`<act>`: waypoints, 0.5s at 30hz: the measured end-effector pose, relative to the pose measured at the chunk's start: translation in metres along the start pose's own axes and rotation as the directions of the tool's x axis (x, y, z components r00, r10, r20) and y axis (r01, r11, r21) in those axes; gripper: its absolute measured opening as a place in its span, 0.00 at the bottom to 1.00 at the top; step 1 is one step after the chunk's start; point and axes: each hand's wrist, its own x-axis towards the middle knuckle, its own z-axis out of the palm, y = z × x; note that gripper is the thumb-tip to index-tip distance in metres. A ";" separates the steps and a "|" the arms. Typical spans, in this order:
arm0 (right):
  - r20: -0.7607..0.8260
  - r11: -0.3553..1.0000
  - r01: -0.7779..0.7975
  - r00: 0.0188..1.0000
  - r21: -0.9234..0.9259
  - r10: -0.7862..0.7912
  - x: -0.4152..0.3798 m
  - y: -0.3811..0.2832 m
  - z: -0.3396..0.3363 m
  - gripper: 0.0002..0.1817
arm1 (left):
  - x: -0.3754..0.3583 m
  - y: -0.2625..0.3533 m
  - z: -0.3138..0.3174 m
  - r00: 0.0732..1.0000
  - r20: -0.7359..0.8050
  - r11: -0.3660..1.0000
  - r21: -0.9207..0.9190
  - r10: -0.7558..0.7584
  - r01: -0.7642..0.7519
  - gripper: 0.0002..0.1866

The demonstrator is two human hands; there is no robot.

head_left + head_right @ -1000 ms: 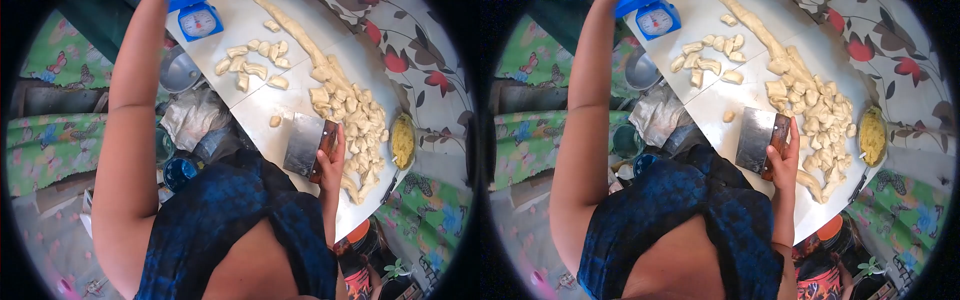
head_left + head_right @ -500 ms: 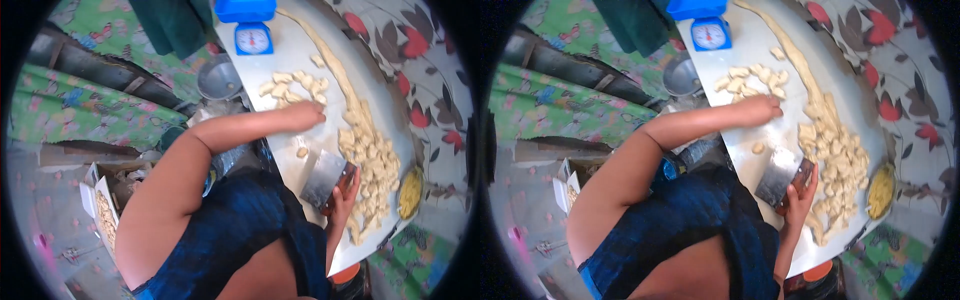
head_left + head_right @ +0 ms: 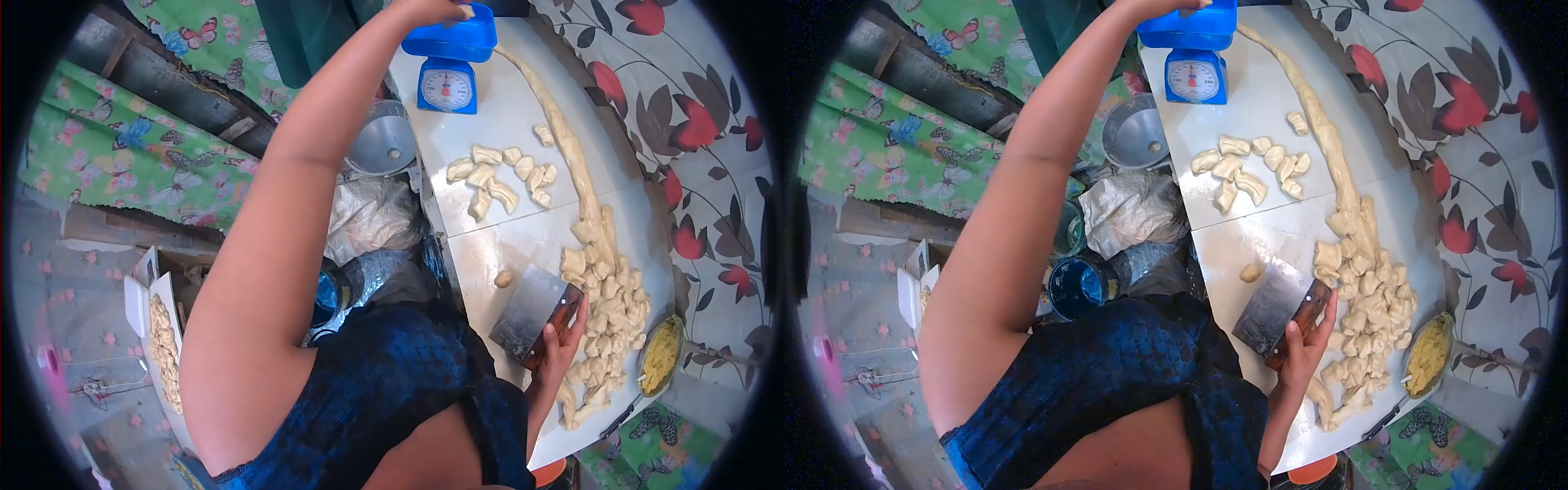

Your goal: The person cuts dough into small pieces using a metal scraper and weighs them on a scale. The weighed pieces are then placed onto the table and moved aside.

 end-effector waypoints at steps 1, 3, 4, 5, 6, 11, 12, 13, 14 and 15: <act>-0.001 1.000 0.001 1.000 -0.001 -0.001 0.000 0.000 0.001 0.44 | 0.013 -0.017 0.001 0.999 0.039 0.998 0.063 -0.024 0.021 0.14; -0.021 1.000 -0.011 1.000 -0.011 0.010 -0.001 0.001 0.004 0.44 | 0.026 -0.039 0.005 0.999 0.042 0.991 0.131 0.020 -0.026 0.15; -0.024 1.000 -0.010 1.000 -0.012 0.010 -0.002 0.001 0.004 0.44 | 0.029 -0.048 0.008 0.997 0.047 0.977 0.200 0.061 -0.069 0.15; -0.023 1.000 -0.012 1.000 -0.003 0.012 -0.003 0.001 0.004 0.44 | 0.033 -0.055 0.010 0.997 0.048 0.977 0.199 0.063 -0.071 0.15; -0.022 1.000 -0.014 1.000 0.007 0.014 -0.004 0.001 0.004 0.44 | 0.037 -0.062 0.012 0.996 0.066 0.969 0.235 0.062 -0.075 0.15; -0.041 1.000 -0.021 0.999 0.011 0.022 -0.007 0.000 -0.003 0.44 | 0.022 -0.045 0.011 0.998 0.017 0.902 0.427 0.054 -0.056 0.16; -0.058 1.000 -0.012 0.998 -0.010 0.012 -0.008 0.001 -0.005 0.44 | 0.025 -0.046 0.009 0.993 0.015 0.899 0.423 0.114 -0.109 0.16; -0.057 1.000 -0.019 0.998 -0.009 0.018 -0.008 0.001 -0.007 0.44 | 0.026 -0.046 0.006 0.985 0.012 0.893 0.420 0.173 -0.161 0.16; -0.064 1.000 -0.005 0.998 0.000 0.005 -0.008 0.003 -0.009 0.44 | 0.015 -0.028 0.000 0.970 -0.019 0.890 0.403 0.244 -0.216 0.15; -0.071 1.000 0.009 0.997 0.010 -0.008 -0.008 0.004 -0.011 0.44 | -0.002 -0.008 -0.003 0.971 -0.015 0.889 0.404 0.239 -0.213 0.15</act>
